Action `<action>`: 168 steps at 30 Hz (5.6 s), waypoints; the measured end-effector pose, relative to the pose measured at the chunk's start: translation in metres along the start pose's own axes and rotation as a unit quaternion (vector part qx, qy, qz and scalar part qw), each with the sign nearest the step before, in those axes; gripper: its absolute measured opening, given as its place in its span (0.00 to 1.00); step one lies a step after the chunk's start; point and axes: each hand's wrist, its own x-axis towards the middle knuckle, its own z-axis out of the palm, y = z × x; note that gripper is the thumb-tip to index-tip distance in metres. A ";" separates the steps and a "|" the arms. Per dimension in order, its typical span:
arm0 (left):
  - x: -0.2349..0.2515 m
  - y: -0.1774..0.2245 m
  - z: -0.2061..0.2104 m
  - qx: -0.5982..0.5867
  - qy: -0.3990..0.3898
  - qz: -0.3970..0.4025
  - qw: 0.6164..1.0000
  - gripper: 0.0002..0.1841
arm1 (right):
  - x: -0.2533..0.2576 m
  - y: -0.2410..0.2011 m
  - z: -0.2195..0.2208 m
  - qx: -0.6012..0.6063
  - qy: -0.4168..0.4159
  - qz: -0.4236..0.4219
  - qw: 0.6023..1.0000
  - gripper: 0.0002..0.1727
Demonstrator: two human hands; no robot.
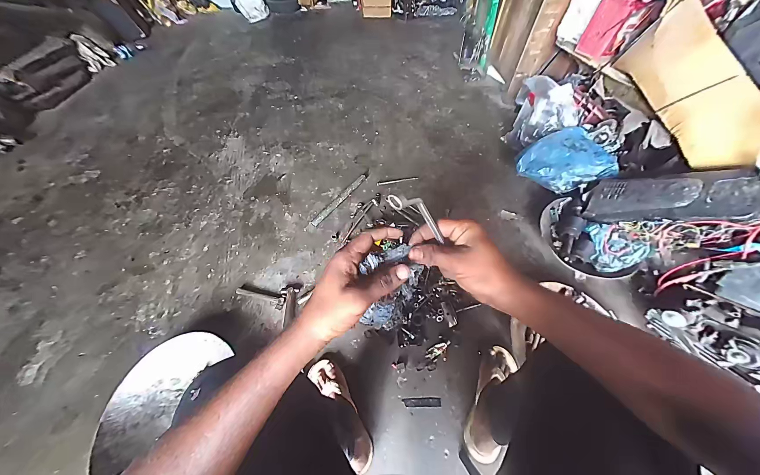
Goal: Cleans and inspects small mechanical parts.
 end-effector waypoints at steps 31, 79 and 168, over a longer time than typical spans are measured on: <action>-0.005 -0.007 0.010 0.224 0.132 0.137 0.956 0.07 | -0.008 0.005 0.025 0.038 0.021 0.018 0.999 0.24; -0.003 0.005 -0.009 -0.016 0.067 0.118 0.991 0.19 | -0.016 0.031 0.028 -0.140 0.034 -0.143 0.979 0.16; -0.010 0.006 -0.008 0.035 0.147 0.092 0.984 0.12 | -0.010 0.025 0.017 -0.055 -0.184 0.013 0.981 0.15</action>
